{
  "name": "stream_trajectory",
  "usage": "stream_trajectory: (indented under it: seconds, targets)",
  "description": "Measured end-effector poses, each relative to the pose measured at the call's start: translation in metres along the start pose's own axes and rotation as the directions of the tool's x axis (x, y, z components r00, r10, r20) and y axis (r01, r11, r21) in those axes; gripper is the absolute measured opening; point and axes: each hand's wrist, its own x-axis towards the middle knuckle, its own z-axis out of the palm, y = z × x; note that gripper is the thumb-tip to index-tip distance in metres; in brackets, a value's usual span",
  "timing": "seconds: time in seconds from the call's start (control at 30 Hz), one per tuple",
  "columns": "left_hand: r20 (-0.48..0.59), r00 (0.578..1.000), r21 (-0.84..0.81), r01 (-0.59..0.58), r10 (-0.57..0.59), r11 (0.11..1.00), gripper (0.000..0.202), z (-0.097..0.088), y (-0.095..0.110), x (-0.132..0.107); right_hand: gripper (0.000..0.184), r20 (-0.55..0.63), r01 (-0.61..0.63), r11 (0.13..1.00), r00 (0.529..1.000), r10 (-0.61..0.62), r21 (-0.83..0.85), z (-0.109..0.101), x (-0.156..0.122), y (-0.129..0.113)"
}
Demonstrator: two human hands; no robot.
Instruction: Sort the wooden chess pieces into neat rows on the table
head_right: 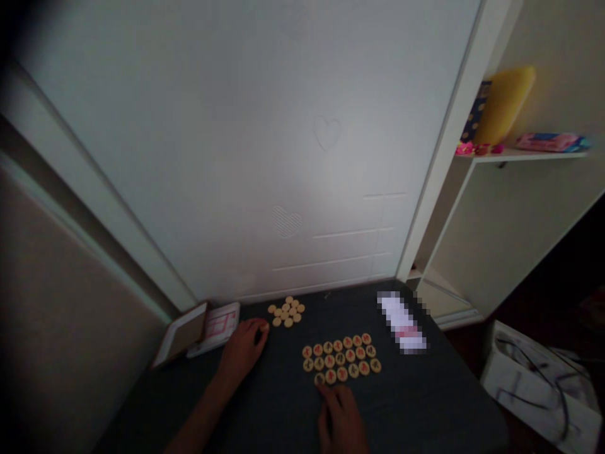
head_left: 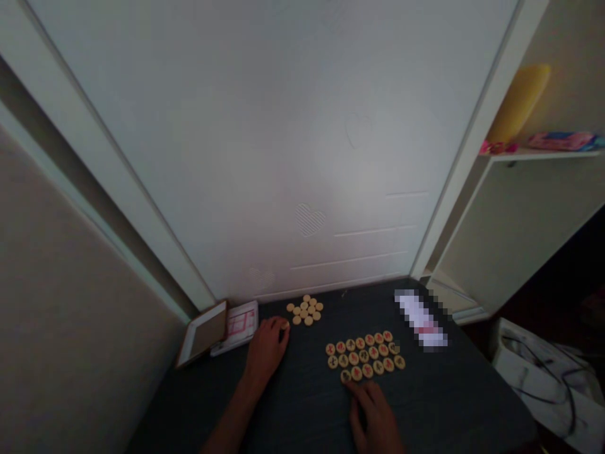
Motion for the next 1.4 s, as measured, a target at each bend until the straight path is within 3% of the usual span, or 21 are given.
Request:
stream_trajectory:
  seconds: [0.17,0.3,0.43,0.53,0.63,0.73,0.93,1.17,1.4]
  targets:
    - [0.062,0.995,-0.103,0.09,-0.084,0.991,0.021,-0.015,0.009,-0.014,0.028,0.004,-0.077,0.996,0.997,0.077,0.041,-0.005,0.004,-0.006]
    - [0.093,0.989,-0.346,0.139,-0.113,0.928,0.02,-0.029,0.04,-0.035,0.024,0.029,-0.122,0.989,0.992,0.12,0.086,-0.009,0.006,-0.01]
    - [0.171,0.983,-0.628,0.162,-0.069,0.761,0.016,-0.03,0.084,-0.062,0.023,0.052,-0.153,0.972,0.988,0.146,0.176,-0.016,0.009,-0.019]
    - [0.238,0.969,-0.787,0.233,-0.067,0.572,0.017,-0.023,0.11,-0.079,0.02,0.083,-0.098,0.962,0.993,0.079,0.257,-0.02,0.011,-0.027]
    - [0.357,0.933,-0.861,0.35,-0.05,0.369,0.021,-0.014,0.123,-0.09,0.019,0.119,-0.043,0.949,0.993,0.006,0.311,-0.021,0.011,-0.031]
    - [0.422,0.905,-0.87,0.42,-0.049,0.259,0.026,-0.008,0.124,-0.097,0.013,0.1,-0.052,0.954,0.995,0.024,0.295,-0.021,0.012,-0.032]
    - [0.449,0.893,-0.876,0.446,-0.024,0.182,0.027,-0.009,0.119,-0.101,0.01,0.089,-0.049,0.958,0.996,0.025,0.281,-0.02,0.018,-0.032]
    - [0.447,0.894,-0.871,0.445,-0.039,0.206,0.026,-0.015,0.129,-0.1,0.009,0.041,-0.071,0.955,0.997,0.061,0.288,-0.015,0.017,-0.034]
    - [0.458,0.886,-0.869,0.464,-0.079,0.173,0.03,-0.017,0.13,-0.099,0.019,0.101,-0.051,0.959,0.995,0.024,0.279,-0.016,0.015,-0.031]
